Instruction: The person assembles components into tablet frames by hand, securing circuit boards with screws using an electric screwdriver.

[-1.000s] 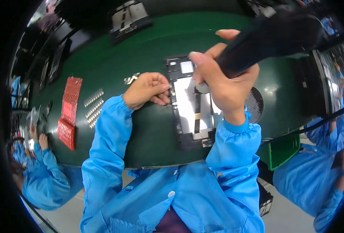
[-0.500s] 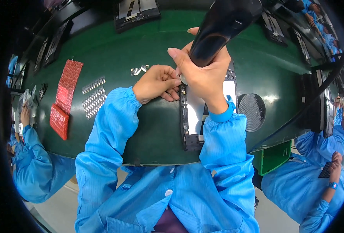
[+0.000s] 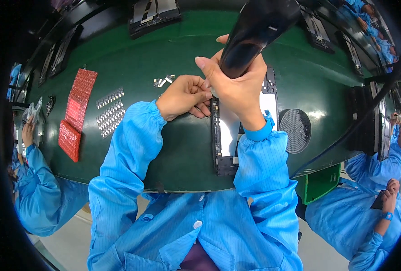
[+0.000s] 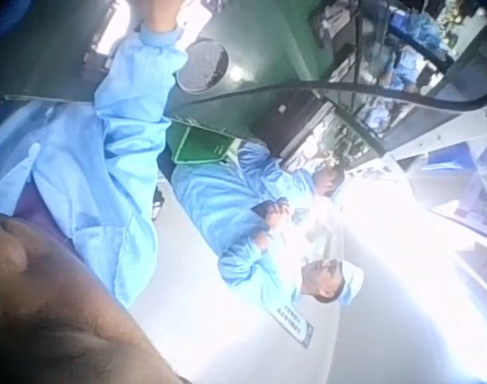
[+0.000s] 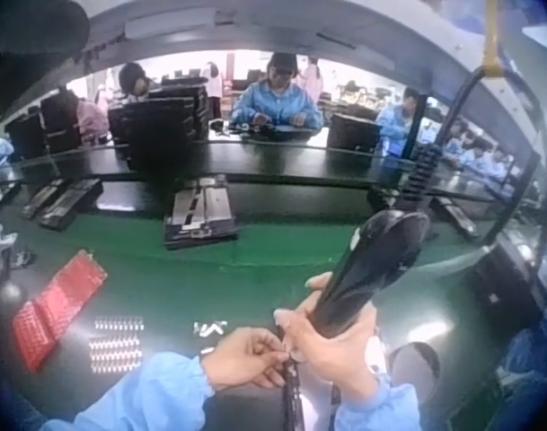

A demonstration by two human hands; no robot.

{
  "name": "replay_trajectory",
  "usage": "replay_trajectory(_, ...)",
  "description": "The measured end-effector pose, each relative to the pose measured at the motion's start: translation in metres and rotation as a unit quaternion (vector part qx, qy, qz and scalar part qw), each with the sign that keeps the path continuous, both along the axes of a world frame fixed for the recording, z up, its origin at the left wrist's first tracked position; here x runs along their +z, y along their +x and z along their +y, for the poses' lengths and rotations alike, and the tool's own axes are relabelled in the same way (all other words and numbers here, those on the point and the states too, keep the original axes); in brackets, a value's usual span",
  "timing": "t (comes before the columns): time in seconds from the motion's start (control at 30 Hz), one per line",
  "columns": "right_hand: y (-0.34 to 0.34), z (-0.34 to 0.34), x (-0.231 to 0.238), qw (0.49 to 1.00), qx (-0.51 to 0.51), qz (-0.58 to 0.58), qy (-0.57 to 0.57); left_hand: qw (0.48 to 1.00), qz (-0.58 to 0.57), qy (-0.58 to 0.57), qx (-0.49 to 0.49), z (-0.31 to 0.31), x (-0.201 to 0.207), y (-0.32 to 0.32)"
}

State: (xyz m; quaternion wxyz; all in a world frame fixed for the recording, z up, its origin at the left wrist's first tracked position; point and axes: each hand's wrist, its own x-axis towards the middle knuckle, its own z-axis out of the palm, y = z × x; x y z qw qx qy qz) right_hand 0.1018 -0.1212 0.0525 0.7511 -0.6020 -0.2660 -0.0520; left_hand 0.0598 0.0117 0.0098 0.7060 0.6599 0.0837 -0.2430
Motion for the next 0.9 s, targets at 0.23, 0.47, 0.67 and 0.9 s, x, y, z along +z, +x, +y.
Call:
replay_trajectory(0.23, -0.009, 0.005, -0.006, 0.999, -0.005, -0.031, -0.017, 0.857, -0.276, 0.429, -0.072, 0.019, 0.041, -0.028)
replay_trajectory(0.47, -0.01, 0.007, 0.006, 0.999, -0.006, -0.018, 0.033, 0.835, -0.531, -0.027, -0.144, 0.01, 0.119, -0.094)
replay_trajectory(0.67, -0.002, -0.036, 0.025, 0.988, -0.068, -0.075, 0.115, 0.769, -0.531, -0.299, -0.19, -0.014, 0.137, -0.105)
replay_trajectory(0.9, -0.016, -0.093, 0.04, 0.985, -0.14, -0.059, 0.081, 0.784, -0.578, 0.104, -0.202, -0.049, 0.062, -0.106)
